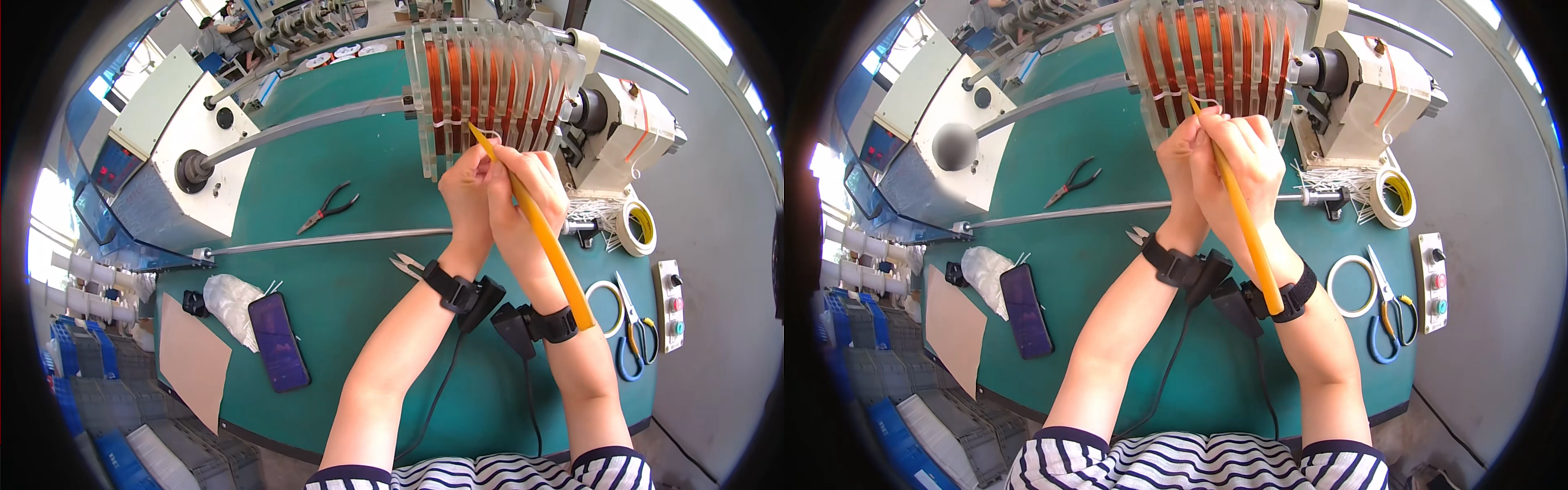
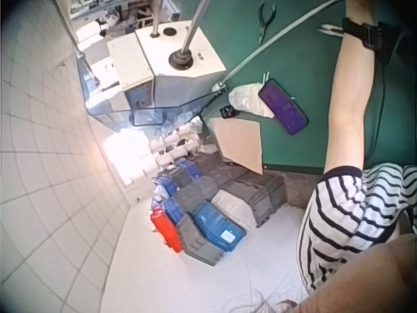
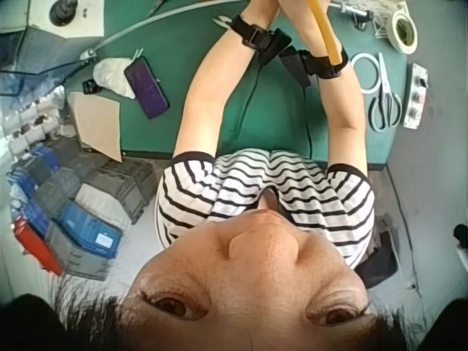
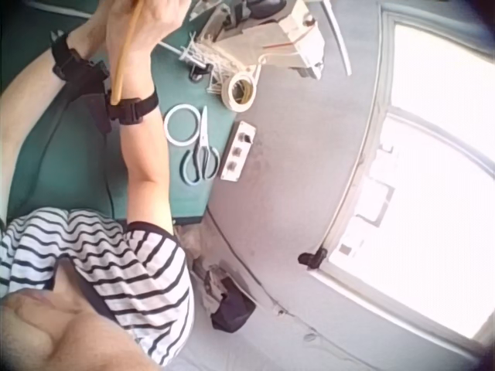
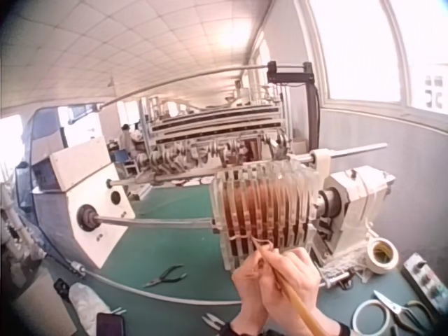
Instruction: Threading copper wire through machine guides and organizing wound coils at a workstation.
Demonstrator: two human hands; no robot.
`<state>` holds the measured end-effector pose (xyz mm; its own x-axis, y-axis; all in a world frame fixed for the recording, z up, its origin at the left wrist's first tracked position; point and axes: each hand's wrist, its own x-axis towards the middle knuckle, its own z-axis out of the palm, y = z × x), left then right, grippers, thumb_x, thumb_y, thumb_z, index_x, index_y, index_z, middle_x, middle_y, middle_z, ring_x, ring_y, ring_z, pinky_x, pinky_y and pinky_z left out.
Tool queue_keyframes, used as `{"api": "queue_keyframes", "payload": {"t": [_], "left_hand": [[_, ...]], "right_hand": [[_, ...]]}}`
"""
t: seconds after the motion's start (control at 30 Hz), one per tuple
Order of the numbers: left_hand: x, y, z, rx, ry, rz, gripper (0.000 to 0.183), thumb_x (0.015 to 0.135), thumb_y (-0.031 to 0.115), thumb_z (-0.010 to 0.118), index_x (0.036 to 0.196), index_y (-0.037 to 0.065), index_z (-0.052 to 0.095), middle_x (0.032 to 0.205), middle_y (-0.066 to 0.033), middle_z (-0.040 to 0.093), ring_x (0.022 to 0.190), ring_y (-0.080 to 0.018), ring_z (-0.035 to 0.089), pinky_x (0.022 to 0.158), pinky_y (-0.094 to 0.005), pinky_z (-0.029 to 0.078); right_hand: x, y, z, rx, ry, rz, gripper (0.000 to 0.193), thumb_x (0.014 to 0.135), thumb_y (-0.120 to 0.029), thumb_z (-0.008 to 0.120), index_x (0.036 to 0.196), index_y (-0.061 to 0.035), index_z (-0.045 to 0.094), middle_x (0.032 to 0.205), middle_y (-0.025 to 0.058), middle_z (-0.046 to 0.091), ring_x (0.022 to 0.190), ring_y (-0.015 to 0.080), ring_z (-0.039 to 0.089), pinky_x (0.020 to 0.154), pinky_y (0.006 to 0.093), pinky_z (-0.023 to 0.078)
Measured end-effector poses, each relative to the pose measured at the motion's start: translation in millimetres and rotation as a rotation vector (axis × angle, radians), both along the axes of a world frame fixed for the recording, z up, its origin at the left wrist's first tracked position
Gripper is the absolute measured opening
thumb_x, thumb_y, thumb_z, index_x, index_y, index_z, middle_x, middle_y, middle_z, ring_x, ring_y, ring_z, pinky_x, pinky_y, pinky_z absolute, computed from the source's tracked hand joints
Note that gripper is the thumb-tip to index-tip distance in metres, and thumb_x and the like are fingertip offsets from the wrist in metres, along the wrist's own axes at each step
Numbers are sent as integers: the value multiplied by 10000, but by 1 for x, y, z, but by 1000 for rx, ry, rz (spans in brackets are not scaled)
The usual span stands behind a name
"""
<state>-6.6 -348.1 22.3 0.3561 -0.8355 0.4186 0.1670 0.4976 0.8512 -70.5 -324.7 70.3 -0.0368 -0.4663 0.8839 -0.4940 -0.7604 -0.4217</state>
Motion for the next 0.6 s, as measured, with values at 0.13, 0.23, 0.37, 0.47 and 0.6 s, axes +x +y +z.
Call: {"api": "queue_keyframes", "payload": {"t": [0.13,0.23,0.37,0.47,0.6], "left_hand": [[10,17,11,-146,-475,358,161,823,73,625,972,18,604,1045,-83,605,730,-131,591,613,-255,480],[15,22,13,-112,-572,442,212,816,48,580,1023,8,569,1202,-148,518,909,-266,550,745,-345,464],[8,19,18,-100,-767,540,322,799,35,584,1111,-14,525,1270,-215,485,1083,-362,480,911,-414,407],[2,17,27,-3,-830,545,377,795,25,592,1161,-12,515,1288,-232,478,1120,-351,495,937,-400,417],[7,20,23,-40,-780,532,334,786,-3,578,1114,-6,518,1275,-208,496,1078,-322,518,919,-391,427]], "right_hand": [[0,-1,0,3,46,39,128,752,22,593,868,-29,611,710,93,577,681,269,541,617,334,461],[-10,5,3,31,1,57,143,751,35,588,884,-11,611,708,109,578,658,271,538,610,337,453],[-38,16,0,63,-9,43,152,748,52,587,892,7,610,706,121,576,645,270,538,601,330,446],[-63,19,-2,110,-38,-14,142,747,58,584,879,13,609,684,118,569,631,252,543,597,320,444],[-87,17,-4,134,-65,-81,135,759,51,576,883,13,611,682,115,568,631,245,544,597,302,440]]}}
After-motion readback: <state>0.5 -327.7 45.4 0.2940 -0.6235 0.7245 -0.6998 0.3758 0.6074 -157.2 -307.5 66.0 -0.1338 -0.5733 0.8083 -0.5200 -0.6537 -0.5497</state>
